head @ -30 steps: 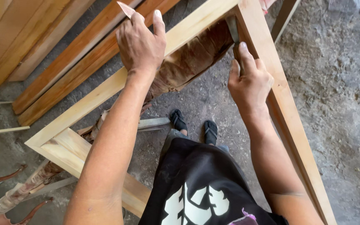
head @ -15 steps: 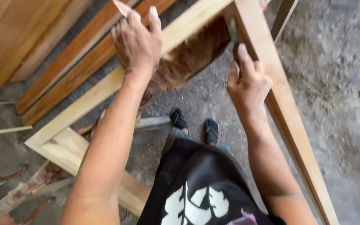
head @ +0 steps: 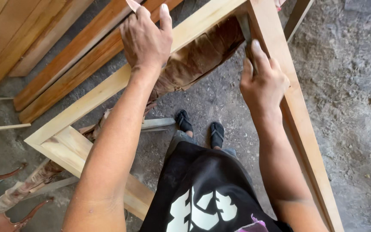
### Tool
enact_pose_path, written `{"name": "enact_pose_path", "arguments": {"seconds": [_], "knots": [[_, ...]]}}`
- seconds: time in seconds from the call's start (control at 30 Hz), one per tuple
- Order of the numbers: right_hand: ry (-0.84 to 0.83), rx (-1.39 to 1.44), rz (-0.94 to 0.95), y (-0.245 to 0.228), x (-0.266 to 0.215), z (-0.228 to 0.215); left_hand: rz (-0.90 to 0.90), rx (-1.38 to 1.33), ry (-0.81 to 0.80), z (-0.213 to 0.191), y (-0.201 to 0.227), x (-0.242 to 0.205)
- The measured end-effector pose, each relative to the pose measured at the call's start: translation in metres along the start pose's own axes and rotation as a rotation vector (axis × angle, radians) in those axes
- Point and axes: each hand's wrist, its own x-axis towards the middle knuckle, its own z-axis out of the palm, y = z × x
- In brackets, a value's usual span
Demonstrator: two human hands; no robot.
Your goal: The person uses a chisel to pare and smooth the edges of a wooden frame resting on a workbench. They repeatedly scrape along the frame's corners and edges, removing small wood shavings to refine the joinery.
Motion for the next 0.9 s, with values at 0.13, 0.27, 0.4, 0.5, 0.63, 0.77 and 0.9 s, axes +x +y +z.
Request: {"name": "enact_pose_path", "arguments": {"seconds": [0.13,0.27,0.4,0.5,0.63,0.77,0.9], "knots": [[0.083,0.039,-0.127,-0.002,0.004,0.0,0.066,0.008,0.086,0.001,-0.002,0.004],[0.049,0.066,-0.047,0.002,-0.003,0.003,0.033,0.01,0.042,0.0,0.001,0.0],[0.061,0.035,-0.058,0.006,-0.002,0.006,0.067,-0.005,0.101,0.001,0.0,0.001],[0.021,0.005,-0.031,0.009,-0.016,0.002,0.076,0.007,0.098,0.005,-0.004,-0.009],[0.107,0.025,-0.092,0.006,0.005,0.007,0.02,-0.004,0.047,0.005,-0.001,0.014],[-0.003,0.035,0.012,0.006,-0.008,0.006,0.017,-0.007,0.02,0.003,-0.004,-0.008],[0.085,0.037,-0.111,0.005,0.009,0.008,0.039,0.0,0.058,0.001,0.001,0.011]]}}
